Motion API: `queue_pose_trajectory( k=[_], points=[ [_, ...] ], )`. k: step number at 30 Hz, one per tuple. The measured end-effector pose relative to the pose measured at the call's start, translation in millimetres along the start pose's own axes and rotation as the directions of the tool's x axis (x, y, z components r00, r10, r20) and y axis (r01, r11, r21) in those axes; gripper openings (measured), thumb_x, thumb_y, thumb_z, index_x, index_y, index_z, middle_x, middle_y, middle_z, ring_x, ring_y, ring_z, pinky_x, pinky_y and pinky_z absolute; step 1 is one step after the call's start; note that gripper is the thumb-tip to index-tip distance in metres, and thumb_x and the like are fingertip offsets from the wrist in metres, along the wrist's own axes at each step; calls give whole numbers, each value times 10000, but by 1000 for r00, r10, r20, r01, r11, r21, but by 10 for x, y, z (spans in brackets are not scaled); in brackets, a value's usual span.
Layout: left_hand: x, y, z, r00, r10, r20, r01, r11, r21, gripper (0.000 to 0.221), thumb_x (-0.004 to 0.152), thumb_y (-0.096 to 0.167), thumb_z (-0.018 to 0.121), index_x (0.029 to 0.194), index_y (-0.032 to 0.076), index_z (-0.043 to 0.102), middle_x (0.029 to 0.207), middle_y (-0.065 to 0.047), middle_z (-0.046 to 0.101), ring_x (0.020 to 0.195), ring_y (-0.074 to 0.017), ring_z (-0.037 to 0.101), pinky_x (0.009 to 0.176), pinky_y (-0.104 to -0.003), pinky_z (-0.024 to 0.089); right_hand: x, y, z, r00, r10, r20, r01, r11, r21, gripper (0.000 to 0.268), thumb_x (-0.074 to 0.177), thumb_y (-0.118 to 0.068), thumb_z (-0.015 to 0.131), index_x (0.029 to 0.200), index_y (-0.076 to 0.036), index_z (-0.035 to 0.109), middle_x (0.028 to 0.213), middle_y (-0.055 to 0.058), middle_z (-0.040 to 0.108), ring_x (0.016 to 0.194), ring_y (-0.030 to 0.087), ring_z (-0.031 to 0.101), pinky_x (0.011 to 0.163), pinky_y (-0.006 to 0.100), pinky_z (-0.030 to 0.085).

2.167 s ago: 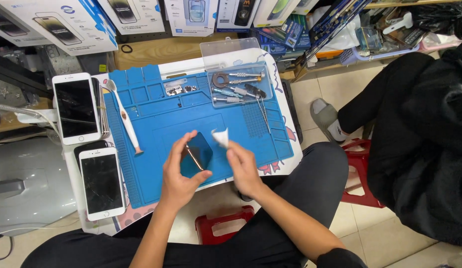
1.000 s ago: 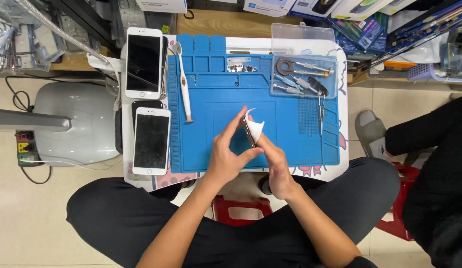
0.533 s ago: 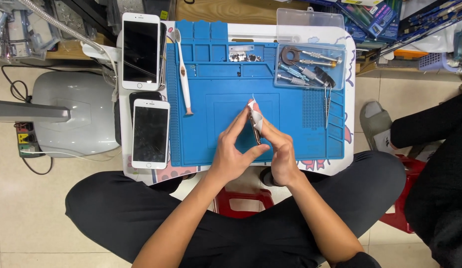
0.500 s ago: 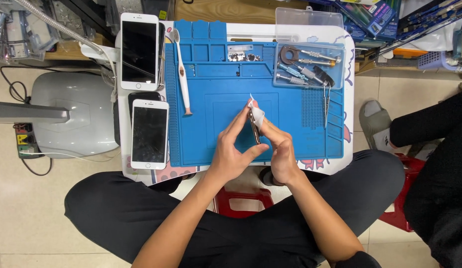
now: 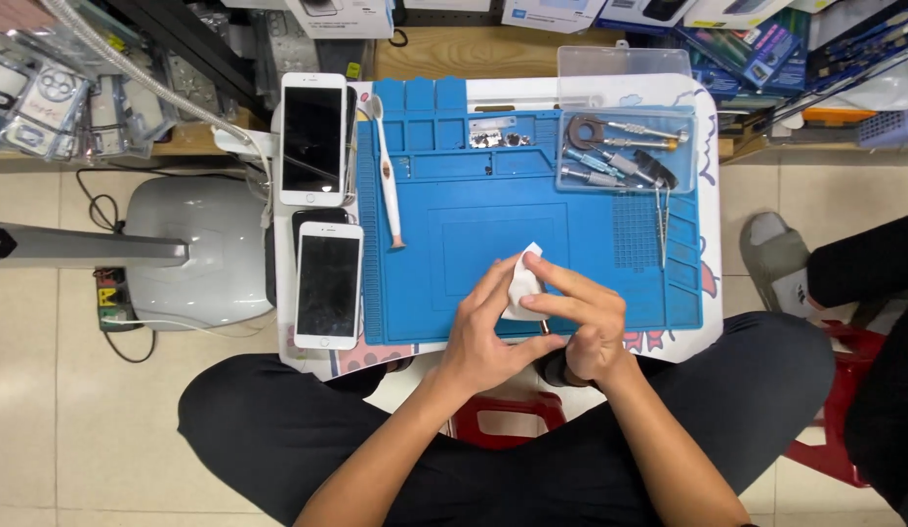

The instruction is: Meticulously cleaning a smartphone screen with a cloth at a repair station.

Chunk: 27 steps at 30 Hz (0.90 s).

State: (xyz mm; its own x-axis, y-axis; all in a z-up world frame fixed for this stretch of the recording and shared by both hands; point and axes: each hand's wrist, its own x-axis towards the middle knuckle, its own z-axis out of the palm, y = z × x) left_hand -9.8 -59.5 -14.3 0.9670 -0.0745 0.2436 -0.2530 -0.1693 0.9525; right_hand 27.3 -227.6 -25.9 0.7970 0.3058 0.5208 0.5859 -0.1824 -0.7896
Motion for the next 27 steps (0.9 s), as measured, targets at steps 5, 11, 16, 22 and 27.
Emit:
queue_pose_trajectory(
  k=[5, 11, 16, 22, 27],
  points=[
    [-65, -8, -25, 997, 19, 76, -19, 1000, 5, 840, 700, 521, 932, 1342, 39, 684, 1370, -125, 665, 1264, -383, 676, 1218, -591, 380, -129, -52, -68, 999, -39, -27, 40, 999, 34, 876, 1033, -681, 191, 933, -143, 875, 1153, 203, 811, 1036, 375, 795, 839, 429, 642],
    [-12, 92, -122, 990, -7, 140, 12, 999, -34, 747, 724, 408, 904, 1297, 24, 619, 1241, -134, 670, 1162, -422, 698, 1045, -624, 528, -96, -194, -61, 990, -134, 50, 130, 989, 66, 623, 1057, -552, 412, 999, -135, 871, 1278, 270, 758, 1143, 495, 733, 870, 559, 620],
    [-148, -201, -4, 991, 65, 118, -58, 996, -65, 905, 735, 667, 839, 1276, 9, 535, 1194, -158, 676, 1174, -423, 699, 1047, -593, 539, -62, -271, -6, 963, -259, 81, 261, 965, -19, 399, 1008, -485, 626, 1039, -163, 859, 1288, 245, 764, 1137, 494, 736, 862, 562, 629],
    [-57, -125, -29, 992, 34, 119, -25, 997, -76, 923, 765, 553, 754, 1450, -14, 505, 1260, -174, 698, 1204, -424, 684, 1004, -581, 552, -95, -173, -19, 980, -187, 64, 193, 976, -99, 574, 1016, -608, 524, 1093, -133, 836, 1263, 220, 778, 1122, 425, 756, 923, 509, 622],
    [-13, 106, -117, 993, -17, 116, 33, 990, -134, 1140, 675, 491, 884, 1578, -15, 407, 1391, -248, 677, 1283, -497, 635, 1049, -640, 501, -85, -284, 45, 997, 23, -70, -21, 1000, 18, 504, 1098, -398, 446, 1083, -44, 803, 1127, 249, 801, 1042, 427, 784, 858, 515, 628]
  ],
)
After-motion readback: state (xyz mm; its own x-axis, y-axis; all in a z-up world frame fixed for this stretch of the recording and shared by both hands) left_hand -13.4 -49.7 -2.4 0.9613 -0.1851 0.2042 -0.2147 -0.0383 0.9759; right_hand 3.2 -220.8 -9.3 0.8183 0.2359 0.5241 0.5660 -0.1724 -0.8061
